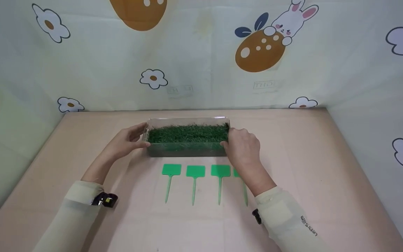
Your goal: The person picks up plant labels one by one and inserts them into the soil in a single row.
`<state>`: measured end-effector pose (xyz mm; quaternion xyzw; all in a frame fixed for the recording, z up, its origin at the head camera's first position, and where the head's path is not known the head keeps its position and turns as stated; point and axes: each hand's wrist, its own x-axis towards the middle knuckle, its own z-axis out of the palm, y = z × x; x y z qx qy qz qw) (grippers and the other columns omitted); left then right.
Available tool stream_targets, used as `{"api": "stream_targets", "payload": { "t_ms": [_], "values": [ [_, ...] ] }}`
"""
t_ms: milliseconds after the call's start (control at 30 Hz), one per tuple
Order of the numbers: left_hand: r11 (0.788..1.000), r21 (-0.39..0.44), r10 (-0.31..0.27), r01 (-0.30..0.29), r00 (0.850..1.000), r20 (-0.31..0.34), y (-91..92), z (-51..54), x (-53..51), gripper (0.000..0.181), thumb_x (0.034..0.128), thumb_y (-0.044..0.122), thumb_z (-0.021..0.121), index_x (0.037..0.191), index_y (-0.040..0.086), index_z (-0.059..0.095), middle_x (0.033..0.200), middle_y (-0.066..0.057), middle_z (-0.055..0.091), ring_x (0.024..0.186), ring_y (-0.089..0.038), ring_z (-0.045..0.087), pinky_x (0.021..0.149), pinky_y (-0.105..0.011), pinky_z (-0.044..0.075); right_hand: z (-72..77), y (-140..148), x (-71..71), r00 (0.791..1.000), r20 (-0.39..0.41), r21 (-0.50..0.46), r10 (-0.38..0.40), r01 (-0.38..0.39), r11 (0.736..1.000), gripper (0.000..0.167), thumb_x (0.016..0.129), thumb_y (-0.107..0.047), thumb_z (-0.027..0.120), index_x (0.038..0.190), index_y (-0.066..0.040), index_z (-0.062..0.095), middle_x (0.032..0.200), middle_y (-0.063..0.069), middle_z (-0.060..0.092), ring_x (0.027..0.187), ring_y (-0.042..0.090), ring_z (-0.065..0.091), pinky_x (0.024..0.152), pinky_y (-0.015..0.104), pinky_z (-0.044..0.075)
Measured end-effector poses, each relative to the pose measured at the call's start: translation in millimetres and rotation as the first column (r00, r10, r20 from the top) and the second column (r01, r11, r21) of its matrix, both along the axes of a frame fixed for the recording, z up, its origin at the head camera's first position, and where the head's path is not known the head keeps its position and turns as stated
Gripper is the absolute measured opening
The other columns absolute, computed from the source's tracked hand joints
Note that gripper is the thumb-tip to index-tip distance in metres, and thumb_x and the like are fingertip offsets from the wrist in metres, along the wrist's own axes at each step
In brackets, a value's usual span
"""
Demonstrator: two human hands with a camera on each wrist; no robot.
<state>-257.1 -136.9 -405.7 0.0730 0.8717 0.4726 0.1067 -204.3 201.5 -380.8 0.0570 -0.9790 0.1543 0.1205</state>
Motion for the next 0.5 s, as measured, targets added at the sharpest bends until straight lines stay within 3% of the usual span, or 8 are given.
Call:
{"api": "stream_targets", "payload": {
  "t_ms": [167, 500],
  "values": [
    [1.0, 0.013, 0.02, -0.02, 1.0, 0.002, 0.2, 0.6, 0.6, 0.077, 0.0913, 0.012, 0.072, 0.157, 0.013, 0.032, 0.161, -0.009, 0.036, 0.15, -0.026, 0.033, 0.122, -0.037, 0.033, 5.3, -6.6, 4.3, 0.999, -0.049, -0.007, 0.015, -0.015, 1.0, 0.026, 0.085, -0.019, 0.08, 0.096, 0.003, 0.074, 0.084, 0.019, 0.076, 0.067, 0.031, 0.071, 0.055, 0.044, 0.058],
    [0.999, -0.039, 0.034, -0.034, 0.999, 0.013, 0.8, 1.8, 0.5, 0.075, 0.0914, 0.016, 0.072, 0.156, 0.015, 0.034, 0.159, -0.011, 0.039, 0.148, -0.031, 0.036, 0.12, -0.041, 0.036, 9.7, -31.0, 8.7, 0.987, 0.066, -0.164, 0.144, -0.131, 0.978, 0.023, 0.088, -0.02, 0.076, 0.101, -0.001, 0.074, 0.092, 0.015, 0.077, 0.083, 0.027, 0.075, 0.073, 0.044, 0.062]
  ]
}}
